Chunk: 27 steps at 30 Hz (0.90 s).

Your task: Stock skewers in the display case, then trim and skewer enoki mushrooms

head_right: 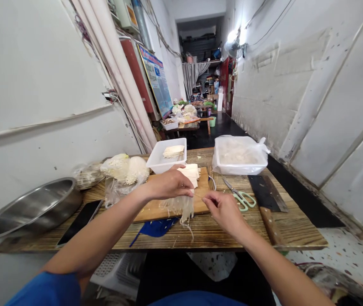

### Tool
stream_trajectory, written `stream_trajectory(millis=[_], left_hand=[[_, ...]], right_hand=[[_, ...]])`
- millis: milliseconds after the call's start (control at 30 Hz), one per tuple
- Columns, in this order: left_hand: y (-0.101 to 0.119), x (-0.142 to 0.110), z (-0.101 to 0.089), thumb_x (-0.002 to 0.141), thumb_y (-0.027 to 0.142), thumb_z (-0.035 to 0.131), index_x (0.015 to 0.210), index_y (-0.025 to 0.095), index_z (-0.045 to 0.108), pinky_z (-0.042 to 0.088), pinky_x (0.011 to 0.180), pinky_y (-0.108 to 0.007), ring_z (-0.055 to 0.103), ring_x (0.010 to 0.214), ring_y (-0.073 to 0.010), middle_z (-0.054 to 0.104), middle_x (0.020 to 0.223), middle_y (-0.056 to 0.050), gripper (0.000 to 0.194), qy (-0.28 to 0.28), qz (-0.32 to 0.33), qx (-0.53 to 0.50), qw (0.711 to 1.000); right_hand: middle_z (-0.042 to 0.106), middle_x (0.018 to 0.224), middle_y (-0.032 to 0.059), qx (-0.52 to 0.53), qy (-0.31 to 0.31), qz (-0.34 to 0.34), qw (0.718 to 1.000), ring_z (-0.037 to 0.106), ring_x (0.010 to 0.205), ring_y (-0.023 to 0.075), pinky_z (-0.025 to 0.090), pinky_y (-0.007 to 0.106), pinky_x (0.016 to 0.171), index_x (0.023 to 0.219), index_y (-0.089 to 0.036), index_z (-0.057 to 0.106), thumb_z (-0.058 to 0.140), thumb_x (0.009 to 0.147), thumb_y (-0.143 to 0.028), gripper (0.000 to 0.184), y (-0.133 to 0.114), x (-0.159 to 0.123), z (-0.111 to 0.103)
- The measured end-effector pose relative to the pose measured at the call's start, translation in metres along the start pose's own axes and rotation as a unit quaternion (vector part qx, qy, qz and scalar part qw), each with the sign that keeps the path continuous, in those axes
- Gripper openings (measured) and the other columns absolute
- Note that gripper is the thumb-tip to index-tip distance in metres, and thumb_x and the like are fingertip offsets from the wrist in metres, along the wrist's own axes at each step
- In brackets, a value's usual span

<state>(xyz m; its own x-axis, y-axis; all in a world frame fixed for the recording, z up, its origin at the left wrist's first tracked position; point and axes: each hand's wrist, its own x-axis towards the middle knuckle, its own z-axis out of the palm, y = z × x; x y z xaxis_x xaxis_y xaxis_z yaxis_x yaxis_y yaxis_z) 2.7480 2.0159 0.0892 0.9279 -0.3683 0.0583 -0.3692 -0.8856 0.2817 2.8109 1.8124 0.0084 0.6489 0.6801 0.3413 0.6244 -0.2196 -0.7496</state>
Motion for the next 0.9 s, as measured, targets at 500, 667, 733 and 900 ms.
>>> stream_trajectory(millis=[500,667,733,900], left_hand=[[-0.066,-0.028,0.014,0.063,0.042,0.082,0.125,0.018,0.061,0.045,0.096,-0.041,0.058,0.115,-0.0266,0.067,0.12,-0.013,0.069,0.237,-0.16,-0.458,0.842],[-0.073,-0.028,0.033,0.061,0.047,0.081,0.082,0.012,0.073,0.045,0.072,-0.029,0.06,0.073,-0.0163,0.071,0.079,-0.004,0.041,0.228,-0.165,-0.46,0.842],[-0.076,-0.032,0.032,0.058,0.048,0.081,0.075,0.012,0.072,0.042,0.065,-0.026,0.056,0.065,-0.0132,0.068,0.07,-0.001,0.041,0.257,-0.177,-0.469,0.826],[-0.086,-0.053,0.033,0.061,0.047,0.08,0.077,0.012,0.07,0.045,0.071,-0.027,0.059,0.068,-0.0141,0.069,0.072,-0.002,0.04,0.248,-0.187,-0.469,0.827]], right_hand=[[0.044,0.051,-0.0071,0.284,-0.046,0.198,0.937,0.024,0.042,0.0041,0.014,0.022,0.043,0.073,-0.016,0.061,0.069,0.063,-0.055,0.041,-0.001,0.025,-0.009],[0.046,0.056,-0.0075,0.298,-0.09,0.192,0.931,0.024,0.04,0.0023,0.014,0.02,0.042,0.082,-0.015,0.063,0.071,0.063,-0.054,0.044,-0.002,0.034,-0.015],[0.052,0.061,-0.0054,0.242,-0.13,0.162,0.948,0.032,0.042,0.0039,0.02,0.02,0.042,0.092,-0.016,0.064,0.069,0.067,-0.052,0.044,0.001,0.036,-0.019],[0.049,0.054,-0.0038,0.077,-0.166,0.06,0.981,0.038,0.045,0.0077,0.025,0.022,0.044,0.081,-0.016,0.063,0.053,0.083,-0.047,0.033,-0.001,0.036,-0.023]])
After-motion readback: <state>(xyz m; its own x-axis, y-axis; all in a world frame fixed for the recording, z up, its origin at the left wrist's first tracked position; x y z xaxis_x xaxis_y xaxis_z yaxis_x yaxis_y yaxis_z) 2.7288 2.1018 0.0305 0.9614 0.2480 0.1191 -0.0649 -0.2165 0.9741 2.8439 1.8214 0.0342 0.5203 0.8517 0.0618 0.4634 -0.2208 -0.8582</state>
